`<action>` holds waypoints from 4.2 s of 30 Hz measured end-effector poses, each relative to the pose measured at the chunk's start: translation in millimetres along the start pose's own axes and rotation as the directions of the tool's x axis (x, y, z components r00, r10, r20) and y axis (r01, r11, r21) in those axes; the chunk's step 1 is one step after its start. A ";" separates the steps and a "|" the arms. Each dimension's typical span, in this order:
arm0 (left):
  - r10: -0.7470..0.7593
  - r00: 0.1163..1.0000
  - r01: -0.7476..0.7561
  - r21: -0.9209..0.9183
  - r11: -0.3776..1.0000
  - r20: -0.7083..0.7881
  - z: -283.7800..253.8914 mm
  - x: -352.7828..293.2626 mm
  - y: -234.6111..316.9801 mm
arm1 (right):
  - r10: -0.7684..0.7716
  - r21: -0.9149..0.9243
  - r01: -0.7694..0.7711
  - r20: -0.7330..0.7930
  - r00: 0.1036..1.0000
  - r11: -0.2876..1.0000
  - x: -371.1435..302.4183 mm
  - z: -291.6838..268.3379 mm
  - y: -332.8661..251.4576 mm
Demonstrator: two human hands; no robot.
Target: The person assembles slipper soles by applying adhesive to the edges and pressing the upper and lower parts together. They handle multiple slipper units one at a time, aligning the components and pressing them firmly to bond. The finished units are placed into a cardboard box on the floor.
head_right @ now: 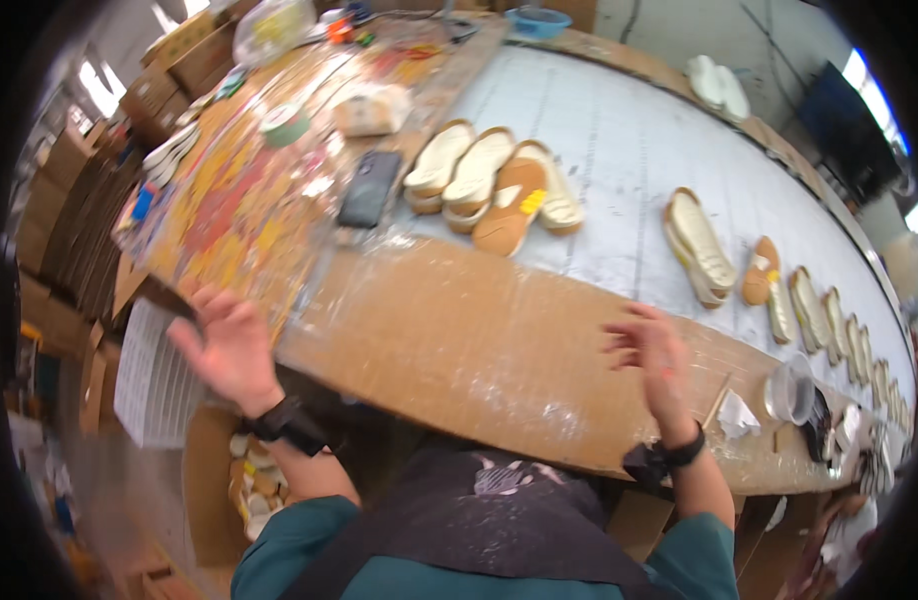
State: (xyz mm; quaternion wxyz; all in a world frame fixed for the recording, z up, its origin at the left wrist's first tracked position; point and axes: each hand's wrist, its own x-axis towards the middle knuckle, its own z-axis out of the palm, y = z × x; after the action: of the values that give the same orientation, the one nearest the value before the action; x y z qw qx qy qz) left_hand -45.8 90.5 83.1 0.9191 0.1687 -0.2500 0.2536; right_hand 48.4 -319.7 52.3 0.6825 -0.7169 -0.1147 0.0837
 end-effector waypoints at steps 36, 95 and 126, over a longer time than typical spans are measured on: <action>-0.879 0.426 0.901 0.009 0.435 -0.215 -9.8 -23.0 -198.7 | -0.421 0.492 0.360 0.014 0.907 0.793 7.6 70.6 9.5; -0.651 0.756 0.445 0.787 0.428 -0.073 80.1 -95.0 -211.8 | 0.113 0.974 -0.174 0.158 0.981 0.147 -61.0 28.6 2.4; -0.347 0.676 0.700 0.714 0.026 -0.650 -108.4 78.9 -176.6 | 0.115 -0.436 -0.049 0.125 0.986 0.899 40.8 -64.0 -40.7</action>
State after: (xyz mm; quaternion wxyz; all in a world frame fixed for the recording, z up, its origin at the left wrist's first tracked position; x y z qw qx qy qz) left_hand 150.9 24.1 5.1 0.6767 0.7152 0.1749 0.0066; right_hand 103.2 -368.0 97.8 0.4925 -0.8461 -0.1502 0.1377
